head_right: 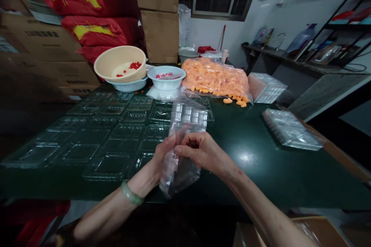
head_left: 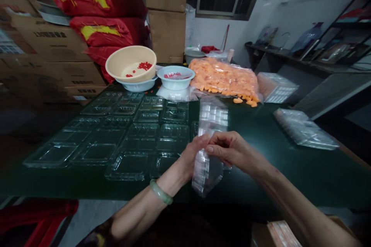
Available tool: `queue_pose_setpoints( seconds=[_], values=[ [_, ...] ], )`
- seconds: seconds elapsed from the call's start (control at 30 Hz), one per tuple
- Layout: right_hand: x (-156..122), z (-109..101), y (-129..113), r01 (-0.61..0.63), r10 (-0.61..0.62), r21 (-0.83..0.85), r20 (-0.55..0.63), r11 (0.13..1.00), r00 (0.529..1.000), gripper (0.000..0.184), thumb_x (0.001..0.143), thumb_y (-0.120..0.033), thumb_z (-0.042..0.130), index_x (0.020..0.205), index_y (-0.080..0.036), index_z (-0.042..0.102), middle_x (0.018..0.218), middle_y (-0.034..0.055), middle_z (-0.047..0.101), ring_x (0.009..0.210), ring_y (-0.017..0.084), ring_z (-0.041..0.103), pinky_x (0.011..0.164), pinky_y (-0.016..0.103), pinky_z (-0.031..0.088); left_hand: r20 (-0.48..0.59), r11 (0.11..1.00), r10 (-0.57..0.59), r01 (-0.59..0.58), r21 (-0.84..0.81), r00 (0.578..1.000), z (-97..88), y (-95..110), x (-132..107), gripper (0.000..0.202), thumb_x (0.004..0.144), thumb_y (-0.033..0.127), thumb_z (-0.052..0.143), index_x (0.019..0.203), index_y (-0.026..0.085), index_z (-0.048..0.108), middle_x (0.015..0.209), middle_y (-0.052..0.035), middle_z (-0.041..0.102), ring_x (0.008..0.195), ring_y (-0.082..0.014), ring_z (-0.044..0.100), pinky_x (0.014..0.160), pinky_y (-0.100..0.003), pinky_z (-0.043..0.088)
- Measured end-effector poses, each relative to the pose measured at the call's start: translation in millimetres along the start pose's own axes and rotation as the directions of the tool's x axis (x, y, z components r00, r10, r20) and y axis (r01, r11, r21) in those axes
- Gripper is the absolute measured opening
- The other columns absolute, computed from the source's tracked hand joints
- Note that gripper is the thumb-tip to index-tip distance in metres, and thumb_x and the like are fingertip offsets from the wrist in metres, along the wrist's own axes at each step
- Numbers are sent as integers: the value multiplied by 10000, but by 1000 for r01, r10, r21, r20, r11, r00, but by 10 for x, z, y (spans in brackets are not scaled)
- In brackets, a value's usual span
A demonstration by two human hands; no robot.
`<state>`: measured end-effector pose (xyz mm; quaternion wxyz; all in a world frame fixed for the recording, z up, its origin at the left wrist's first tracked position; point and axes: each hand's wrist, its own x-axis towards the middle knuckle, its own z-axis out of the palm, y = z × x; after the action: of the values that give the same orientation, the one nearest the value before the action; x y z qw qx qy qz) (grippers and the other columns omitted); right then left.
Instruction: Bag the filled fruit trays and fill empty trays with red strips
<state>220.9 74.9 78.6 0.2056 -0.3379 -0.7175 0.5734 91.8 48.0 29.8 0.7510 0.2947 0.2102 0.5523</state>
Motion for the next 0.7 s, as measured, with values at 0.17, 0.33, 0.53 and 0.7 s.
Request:
queue_pose_setpoints(
  seconds=[0.17, 0.33, 0.53, 0.7],
  values=[
    [-154, 243, -129, 238, -297, -225, -278, 945, 914, 100, 835, -188, 482, 747, -165, 521, 660, -21, 503, 569, 73, 415, 511, 198, 334, -76, 996, 59, -54, 67, 995, 39, 61, 12, 471, 566, 246, 758, 992, 135, 592, 704, -16, 614, 610, -143, 584, 576, -237, 449],
    [-339, -175, -116, 184, -213, -117, -324, 976, 922, 147, 875, -279, 464, 770, -181, 497, 577, -49, 414, 506, 71, 354, 464, 193, 302, -84, 1000, 14, -15, -16, 996, -146, 224, 8, 624, 608, 349, 684, 1169, 132, 518, 858, -90, 663, 753, -225, 635, 731, -342, 479],
    [-358, -1767, 713, -42, 155, 213, -547, 976, 822, 189, 792, -320, 580, 731, -184, 464, 713, 30, 561, 531, 91, 468, 450, 203, 348, 60, 999, 34, -34, 2, 998, -462, 507, -34, 891, 636, 461, 602, 1388, 152, 237, 1154, -186, 586, 1081, -356, 544, 921, -472, 392],
    [-26, -2418, 1465, -421, 503, 280, -560, 863, 659, 237, 893, -224, 435, 663, -168, 429, 561, -44, 435, 407, 47, 360, 385, 177, 301, 115, 1000, -4, 4, 7, 993, -473, 533, 30, 941, 617, 467, 625, 1401, 147, 214, 1197, -190, 563, 1131, -381, 500, 932, -477, 385]
  ],
)
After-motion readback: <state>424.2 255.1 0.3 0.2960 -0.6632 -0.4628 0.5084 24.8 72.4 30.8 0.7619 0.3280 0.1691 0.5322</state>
